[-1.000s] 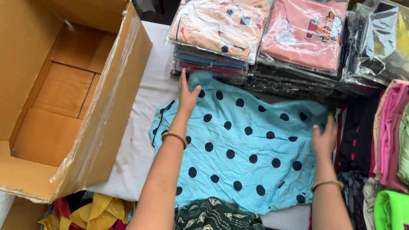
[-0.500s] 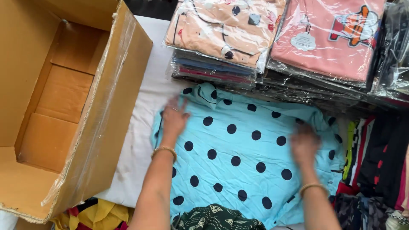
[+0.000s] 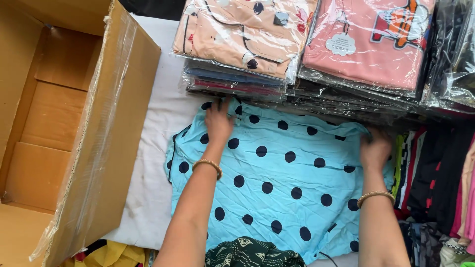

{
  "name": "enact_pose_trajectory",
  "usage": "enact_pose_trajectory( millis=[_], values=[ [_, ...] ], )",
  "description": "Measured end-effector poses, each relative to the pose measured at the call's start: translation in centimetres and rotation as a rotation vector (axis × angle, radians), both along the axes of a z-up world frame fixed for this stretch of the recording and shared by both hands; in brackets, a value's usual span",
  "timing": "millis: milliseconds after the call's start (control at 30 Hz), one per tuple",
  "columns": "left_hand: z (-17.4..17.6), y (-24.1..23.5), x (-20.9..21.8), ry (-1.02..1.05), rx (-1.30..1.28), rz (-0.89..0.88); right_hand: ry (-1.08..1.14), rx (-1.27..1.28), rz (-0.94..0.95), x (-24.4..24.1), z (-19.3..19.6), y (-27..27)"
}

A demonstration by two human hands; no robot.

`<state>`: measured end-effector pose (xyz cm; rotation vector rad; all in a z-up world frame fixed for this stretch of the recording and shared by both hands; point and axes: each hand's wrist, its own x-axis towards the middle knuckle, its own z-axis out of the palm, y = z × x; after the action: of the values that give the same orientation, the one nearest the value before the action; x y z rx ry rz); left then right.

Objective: The person folds a green shirt and places it on a stack. They then unfold a light blue polka-dot shirt, button it, and fold it neatly before placing it on the same stack.

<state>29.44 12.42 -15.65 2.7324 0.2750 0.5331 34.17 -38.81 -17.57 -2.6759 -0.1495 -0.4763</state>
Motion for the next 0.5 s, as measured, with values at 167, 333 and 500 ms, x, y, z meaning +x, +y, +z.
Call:
enact_pose_trajectory(
  millis=[167, 333, 500],
  values=[
    [2.2, 6.7, 0.6, 0.003, -0.348, -0.072, -0.038, 0.061, -0.041, -1.7, 6.4, -1.7],
    [13.1, 6.9, -7.8, 0.131, -0.465, -0.195, -0.066, -0.089, -0.013, -10.7, 11.4, -2.0],
    [14.2, 7.6, -18.6, 0.390, -0.692, -0.235, 0.056, -0.203, -0.096, -20.6, 10.5, -0.9]
  ],
)
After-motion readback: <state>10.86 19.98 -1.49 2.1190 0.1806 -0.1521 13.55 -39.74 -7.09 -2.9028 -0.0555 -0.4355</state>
